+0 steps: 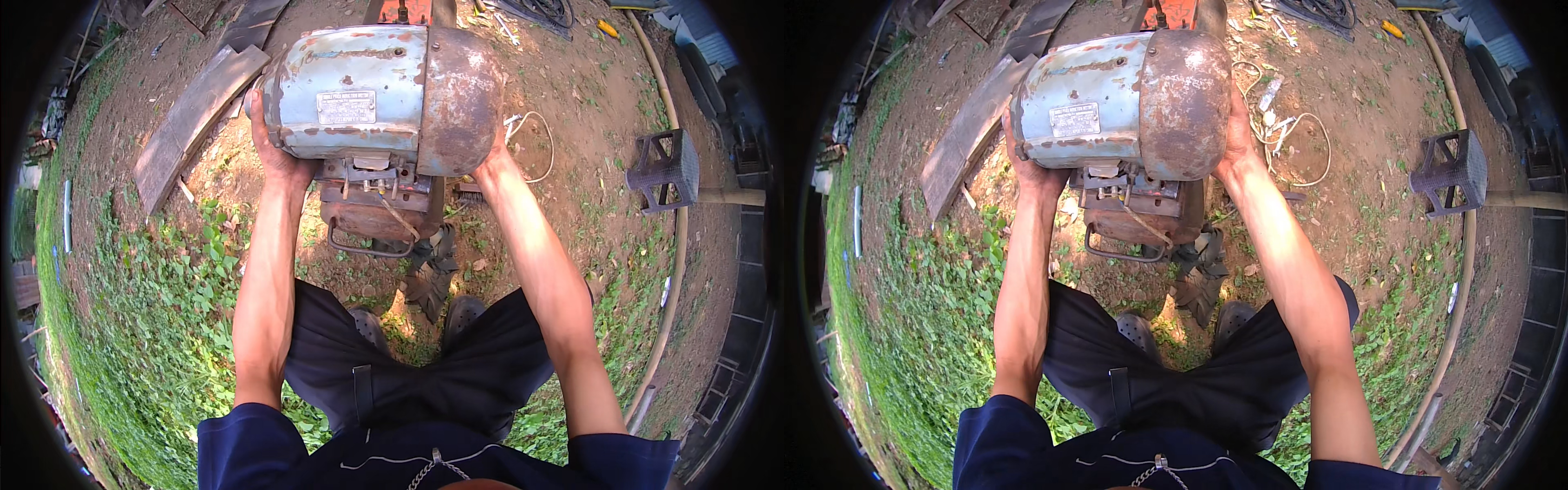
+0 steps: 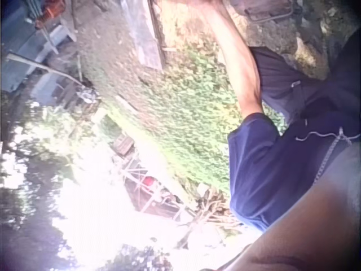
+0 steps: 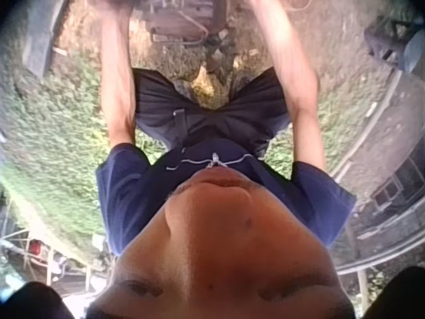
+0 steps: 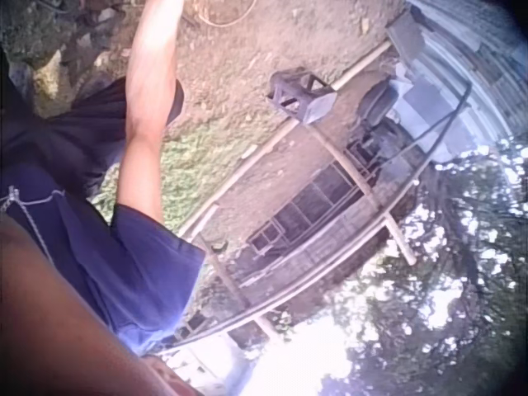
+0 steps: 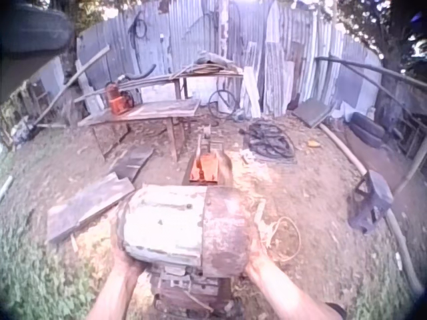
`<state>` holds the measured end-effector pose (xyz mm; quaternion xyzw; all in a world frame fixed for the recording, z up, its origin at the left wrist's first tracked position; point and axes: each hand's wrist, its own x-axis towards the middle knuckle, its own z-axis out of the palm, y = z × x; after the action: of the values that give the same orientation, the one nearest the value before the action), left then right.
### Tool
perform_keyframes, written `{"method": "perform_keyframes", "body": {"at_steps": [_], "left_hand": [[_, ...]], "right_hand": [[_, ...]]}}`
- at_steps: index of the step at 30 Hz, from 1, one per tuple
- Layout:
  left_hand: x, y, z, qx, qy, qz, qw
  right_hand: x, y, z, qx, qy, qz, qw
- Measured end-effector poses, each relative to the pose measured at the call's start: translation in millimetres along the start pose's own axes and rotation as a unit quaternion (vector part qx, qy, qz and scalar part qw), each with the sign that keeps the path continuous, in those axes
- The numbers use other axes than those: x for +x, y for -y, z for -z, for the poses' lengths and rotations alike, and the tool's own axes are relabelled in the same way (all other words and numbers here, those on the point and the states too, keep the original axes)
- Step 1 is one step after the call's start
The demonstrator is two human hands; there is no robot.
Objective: The person cleans an electric motor with a wire brush and then lifts it to mount it onto an air compressor tank.
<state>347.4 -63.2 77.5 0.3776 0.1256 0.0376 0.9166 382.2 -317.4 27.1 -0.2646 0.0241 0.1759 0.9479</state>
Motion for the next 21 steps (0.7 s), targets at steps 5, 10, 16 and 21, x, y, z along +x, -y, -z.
{"method": "perform_keyframes", "body": {"at_steps": [5, 10, 16, 21], "left_hand": [[6, 1, -1, -0.011, 0.008, -0.007, 1.0], [9, -1, 1, -0.002, 0.012, -0.006, 1.0], [0, 2, -2, -0.011, -0.014, -0.012, 1.0], [3, 3, 5, -0.019, -0.006, -0.013, 1.0]], "right_hand": [[-2, 1, -17, -0.037, -0.03, -0.004, 0.999], [-10, 4, -30, -0.067, -0.027, 0.001, 0.997], [-11, -2, -21, -0.04, -0.057, -0.013, 0.997], [-8, -2, -17, -0.063, -0.052, 0.001, 0.997]]}}
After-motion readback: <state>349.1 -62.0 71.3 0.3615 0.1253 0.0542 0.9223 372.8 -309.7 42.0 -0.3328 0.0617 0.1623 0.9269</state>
